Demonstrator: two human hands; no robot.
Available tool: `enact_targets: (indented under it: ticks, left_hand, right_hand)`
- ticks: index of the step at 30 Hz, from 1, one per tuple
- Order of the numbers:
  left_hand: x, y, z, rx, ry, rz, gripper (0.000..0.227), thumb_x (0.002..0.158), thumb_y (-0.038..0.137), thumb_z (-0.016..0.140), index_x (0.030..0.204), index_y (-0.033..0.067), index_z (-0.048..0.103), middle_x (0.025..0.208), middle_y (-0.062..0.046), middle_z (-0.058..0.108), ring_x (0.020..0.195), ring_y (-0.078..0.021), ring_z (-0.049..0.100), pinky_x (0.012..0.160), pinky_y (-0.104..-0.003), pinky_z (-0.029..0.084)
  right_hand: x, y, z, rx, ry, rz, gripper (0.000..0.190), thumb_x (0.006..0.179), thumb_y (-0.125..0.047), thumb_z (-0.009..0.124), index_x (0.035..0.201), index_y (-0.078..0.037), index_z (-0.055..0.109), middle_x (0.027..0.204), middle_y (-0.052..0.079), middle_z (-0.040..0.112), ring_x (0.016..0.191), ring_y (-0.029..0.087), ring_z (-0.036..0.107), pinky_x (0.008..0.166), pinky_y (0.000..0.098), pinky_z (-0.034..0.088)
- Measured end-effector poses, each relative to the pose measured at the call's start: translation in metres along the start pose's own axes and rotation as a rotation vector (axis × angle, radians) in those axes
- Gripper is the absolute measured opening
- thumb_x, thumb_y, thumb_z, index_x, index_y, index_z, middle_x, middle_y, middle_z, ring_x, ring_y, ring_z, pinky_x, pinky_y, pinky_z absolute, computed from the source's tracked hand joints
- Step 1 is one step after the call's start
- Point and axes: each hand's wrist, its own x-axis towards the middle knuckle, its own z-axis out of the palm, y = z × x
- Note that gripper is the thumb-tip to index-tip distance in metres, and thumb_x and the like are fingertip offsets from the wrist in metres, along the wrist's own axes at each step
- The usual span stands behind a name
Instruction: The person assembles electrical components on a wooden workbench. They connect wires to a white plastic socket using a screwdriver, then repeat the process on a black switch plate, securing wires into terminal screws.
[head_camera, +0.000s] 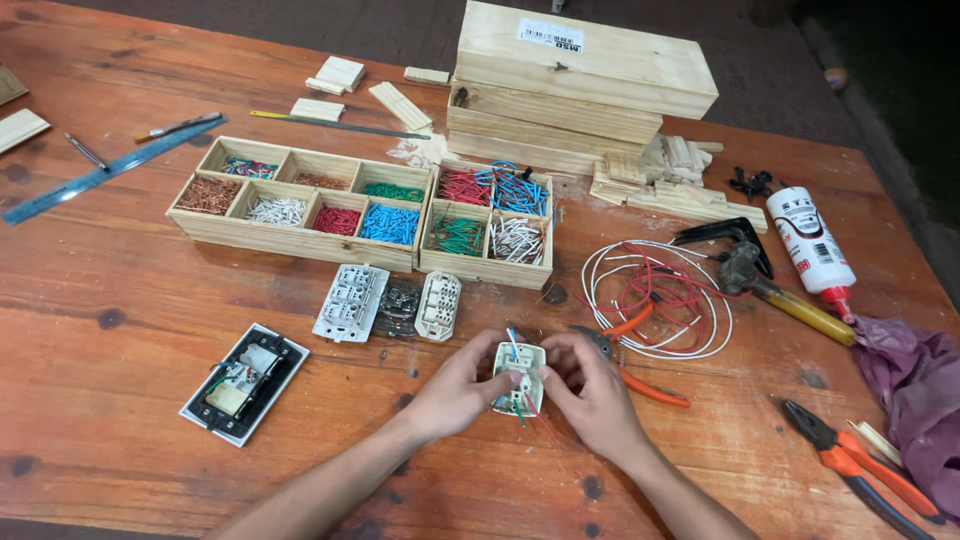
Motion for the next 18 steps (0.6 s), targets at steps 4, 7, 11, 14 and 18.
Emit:
enact_targets:
  ticks: [4,7,11,14,18]
  left_hand:
    - [0.002,-0.009,0.001,0.017,0.055,0.001,0.040,0.092,0.010,0.070,0.128,0.0102,0.054,0.109,-0.005,0.071,0.093,-0.0108,0.065,0.084,-0.026,0.056]
    - [-0.008,0.018,0.008,0.086,0.047,-0.052,0.042,0.092,0.015,0.071,0.132,0.0137,0.055,0.108,-0.003,0.069,0.093,-0.0114,0.065,0.086,-0.027,0.058]
    - [-0.007,0.004,0.009,0.091,0.014,-0.004,0.045,0.092,0.011,0.069,0.133,0.0110,0.053,0.115,-0.005,0.069,0.094,-0.0118,0.066,0.086,-0.028,0.060]
    - [-0.005,0.001,0.009,0.068,-0.022,0.020,0.043,0.092,0.007,0.068,0.132,0.0110,0.053,0.115,-0.005,0.068,0.093,-0.0113,0.066,0.085,-0.028,0.059]
    - [-0.005,0.000,0.009,0.040,-0.035,0.007,0.039,0.093,0.008,0.068,0.129,0.0101,0.054,0.112,-0.004,0.068,0.091,-0.0107,0.063,0.081,-0.028,0.058]
  right_hand:
    - [-0.002,-0.004,0.000,-0.267,0.100,-0.239,0.023,0.093,-0.025,0.071,0.112,-0.013,0.073,0.101,0.003,0.059,0.091,0.017,0.062,0.081,0.0286,0.048]
    - [0.000,-0.004,0.003,-0.286,0.091,-0.282,0.025,0.094,-0.026,0.071,0.116,-0.016,0.074,0.096,0.004,0.055,0.090,0.020,0.059,0.083,0.0327,0.047]
    - [0.002,0.001,0.004,-0.298,0.105,-0.303,0.023,0.093,-0.027,0.072,0.112,-0.015,0.076,0.092,0.003,0.055,0.088,0.020,0.058,0.081,0.0333,0.046]
    - [0.005,0.001,0.004,-0.293,0.122,-0.313,0.016,0.091,-0.025,0.074,0.103,-0.015,0.078,0.088,0.002,0.055,0.084,0.019,0.057,0.079,0.0330,0.044]
    - [0.006,0.002,0.004,-0.303,0.123,-0.341,0.013,0.090,-0.024,0.075,0.098,-0.014,0.077,0.089,0.002,0.058,0.085,0.020,0.058,0.079,0.0336,0.045]
